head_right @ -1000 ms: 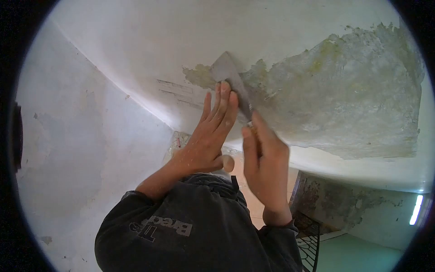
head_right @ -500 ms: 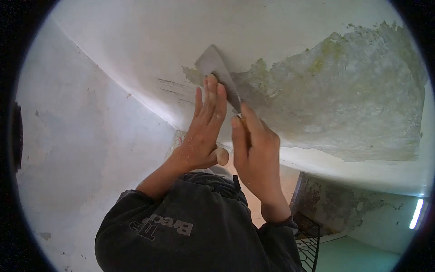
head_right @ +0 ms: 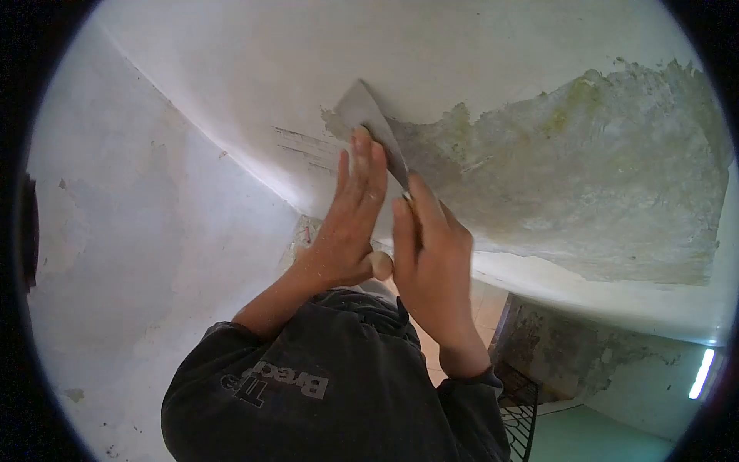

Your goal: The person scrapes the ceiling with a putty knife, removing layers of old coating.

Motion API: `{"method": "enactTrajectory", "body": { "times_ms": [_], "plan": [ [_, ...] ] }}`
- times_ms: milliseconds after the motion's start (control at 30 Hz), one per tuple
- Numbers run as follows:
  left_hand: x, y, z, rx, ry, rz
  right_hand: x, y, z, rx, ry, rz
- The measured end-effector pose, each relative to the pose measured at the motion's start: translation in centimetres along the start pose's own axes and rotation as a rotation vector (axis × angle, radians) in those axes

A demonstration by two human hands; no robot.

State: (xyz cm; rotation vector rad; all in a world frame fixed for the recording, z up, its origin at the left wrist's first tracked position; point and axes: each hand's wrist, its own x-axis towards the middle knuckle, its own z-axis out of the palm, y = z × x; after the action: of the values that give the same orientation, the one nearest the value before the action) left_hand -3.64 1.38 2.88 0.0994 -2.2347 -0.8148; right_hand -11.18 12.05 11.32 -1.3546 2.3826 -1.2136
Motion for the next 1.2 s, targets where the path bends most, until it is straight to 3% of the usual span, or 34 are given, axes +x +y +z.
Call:
{"method": "enactTrajectory", "body": {
  "times_ms": [100,167,267,433,567,633,767,900,1133,1200],
  "plan": [
    [0.0,-0.1,-0.7,-0.006,0.042,-0.008,-0.7,-0.1,0.1,-0.002,0.000,-0.081],
    [0.0,0.2,-1.2,-0.040,-0.018,-0.003,-0.8,-0.7,-0.7,-0.001,-0.052,-0.006],
    [0.8,-0.6,-0.9,-0.009,0.083,0.008,0.4,-0.9,0.5,0.007,-0.007,0.026],
    [0.1,0.2,-1.3,-0.122,-0.015,-0.005,-0.7,-0.9,-0.9,-0.015,-0.037,-0.065],
    [0.8,-0.3,-0.9,-0.032,0.018,0.018,0.1,-0.9,-0.6,-0.016,-0.038,0.078],
    [0.2,0.3,-1.0,-0.095,0.019,0.010,-0.9,-0.4,-0.4,-0.019,-0.005,-0.087],
    [1.0,0.1,-1.6,-0.071,0.028,0.006,-0.4,-1.3,-0.9,-0.065,-0.021,-0.022],
    [0.1,0.3,-1.9,-0.085,-0.059,0.020,-0.7,-0.8,-0.5,-0.009,-0.019,-0.100],
    [0.6,0.5,-2.1,-0.041,0.001,-0.008,-0.7,-0.8,-1.0,0.006,-0.023,-0.018],
    [0.6,0.4,-1.9,-0.013,-0.076,-0.002,-0.6,-0.9,-1.0,0.008,-0.070,0.031]
  ]
}}
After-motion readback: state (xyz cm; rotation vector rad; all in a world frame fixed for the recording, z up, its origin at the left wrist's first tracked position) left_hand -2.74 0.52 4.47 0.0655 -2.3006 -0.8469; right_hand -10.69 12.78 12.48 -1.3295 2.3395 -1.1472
